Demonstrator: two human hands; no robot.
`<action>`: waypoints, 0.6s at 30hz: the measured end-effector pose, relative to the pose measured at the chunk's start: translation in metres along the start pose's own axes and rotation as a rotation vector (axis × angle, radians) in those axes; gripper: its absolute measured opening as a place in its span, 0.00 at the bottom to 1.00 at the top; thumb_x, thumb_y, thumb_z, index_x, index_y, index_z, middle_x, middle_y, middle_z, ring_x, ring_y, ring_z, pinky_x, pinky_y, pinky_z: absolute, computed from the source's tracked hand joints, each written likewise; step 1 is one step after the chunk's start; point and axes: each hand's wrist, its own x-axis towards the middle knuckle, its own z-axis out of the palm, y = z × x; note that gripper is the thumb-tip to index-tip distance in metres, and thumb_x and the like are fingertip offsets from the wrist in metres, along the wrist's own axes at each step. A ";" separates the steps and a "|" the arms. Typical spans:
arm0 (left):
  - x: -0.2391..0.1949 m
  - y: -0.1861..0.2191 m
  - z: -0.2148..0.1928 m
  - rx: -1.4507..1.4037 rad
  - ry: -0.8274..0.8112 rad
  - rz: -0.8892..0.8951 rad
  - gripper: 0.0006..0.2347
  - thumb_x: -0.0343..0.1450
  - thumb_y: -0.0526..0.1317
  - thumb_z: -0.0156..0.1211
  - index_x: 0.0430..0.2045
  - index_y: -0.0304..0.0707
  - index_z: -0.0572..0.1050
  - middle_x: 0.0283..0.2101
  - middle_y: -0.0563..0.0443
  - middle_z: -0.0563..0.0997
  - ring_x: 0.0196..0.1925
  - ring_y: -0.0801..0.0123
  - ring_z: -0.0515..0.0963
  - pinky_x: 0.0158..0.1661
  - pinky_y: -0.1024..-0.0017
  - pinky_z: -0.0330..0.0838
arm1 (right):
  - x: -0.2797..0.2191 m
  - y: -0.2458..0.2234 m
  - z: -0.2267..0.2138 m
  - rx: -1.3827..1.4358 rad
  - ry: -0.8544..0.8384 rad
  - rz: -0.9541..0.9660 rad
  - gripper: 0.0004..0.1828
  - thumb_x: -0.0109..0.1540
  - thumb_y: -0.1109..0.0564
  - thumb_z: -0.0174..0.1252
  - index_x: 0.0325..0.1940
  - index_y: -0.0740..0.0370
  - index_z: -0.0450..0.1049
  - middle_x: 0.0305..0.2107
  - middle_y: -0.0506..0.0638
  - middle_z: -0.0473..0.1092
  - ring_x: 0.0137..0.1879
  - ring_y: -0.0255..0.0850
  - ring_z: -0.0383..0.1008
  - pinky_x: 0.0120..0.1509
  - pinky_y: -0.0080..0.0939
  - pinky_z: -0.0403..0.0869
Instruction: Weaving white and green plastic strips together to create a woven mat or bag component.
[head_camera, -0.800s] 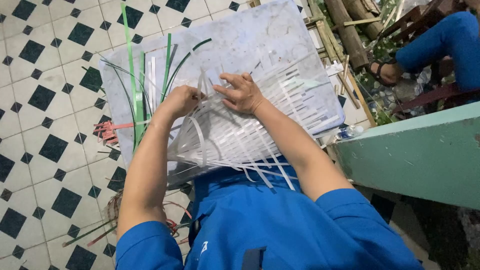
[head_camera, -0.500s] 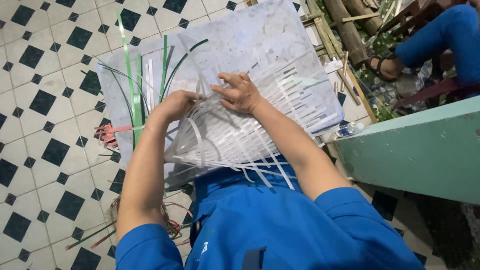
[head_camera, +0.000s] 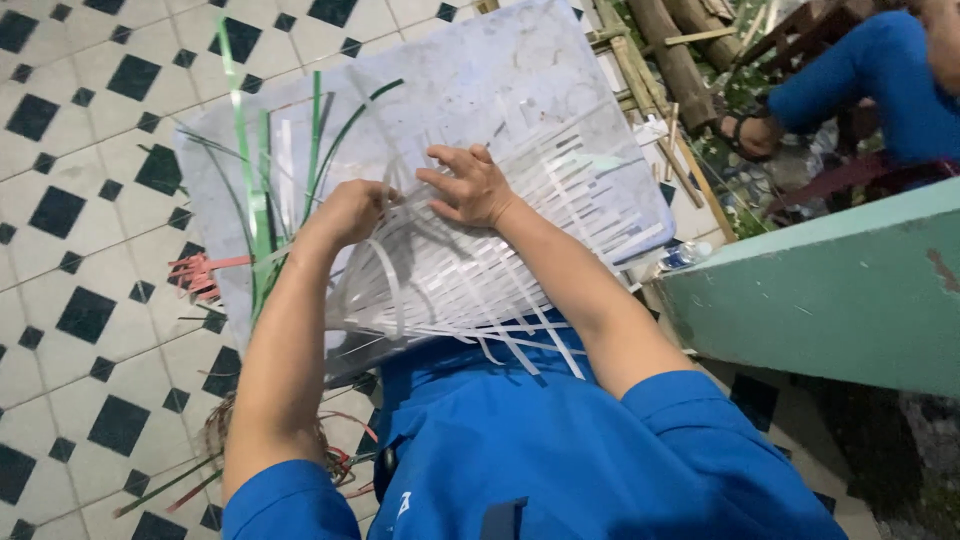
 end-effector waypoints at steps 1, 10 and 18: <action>0.000 0.001 0.001 -0.001 -0.003 0.006 0.16 0.69 0.28 0.48 0.47 0.39 0.79 0.40 0.33 0.81 0.48 0.41 0.79 0.47 0.53 0.73 | -0.001 0.000 -0.001 -0.005 -0.003 0.003 0.25 0.64 0.30 0.40 0.61 0.33 0.67 0.58 0.45 0.57 0.55 0.31 0.65 0.54 0.39 0.56; -0.017 0.015 -0.009 -0.013 -0.004 -0.005 0.16 0.70 0.29 0.45 0.49 0.39 0.78 0.41 0.31 0.81 0.46 0.40 0.79 0.45 0.52 0.74 | -0.008 0.011 0.021 0.071 0.014 0.042 0.29 0.64 0.33 0.41 0.69 0.35 0.53 0.62 0.50 0.50 0.61 0.37 0.63 0.60 0.39 0.61; -0.019 0.020 -0.008 -0.042 0.017 -0.053 0.16 0.69 0.30 0.46 0.46 0.40 0.79 0.41 0.33 0.81 0.48 0.42 0.79 0.48 0.53 0.73 | -0.004 0.016 0.018 0.111 0.010 0.254 0.26 0.63 0.51 0.44 0.67 0.48 0.59 0.55 0.45 0.66 0.65 0.39 0.63 0.68 0.48 0.56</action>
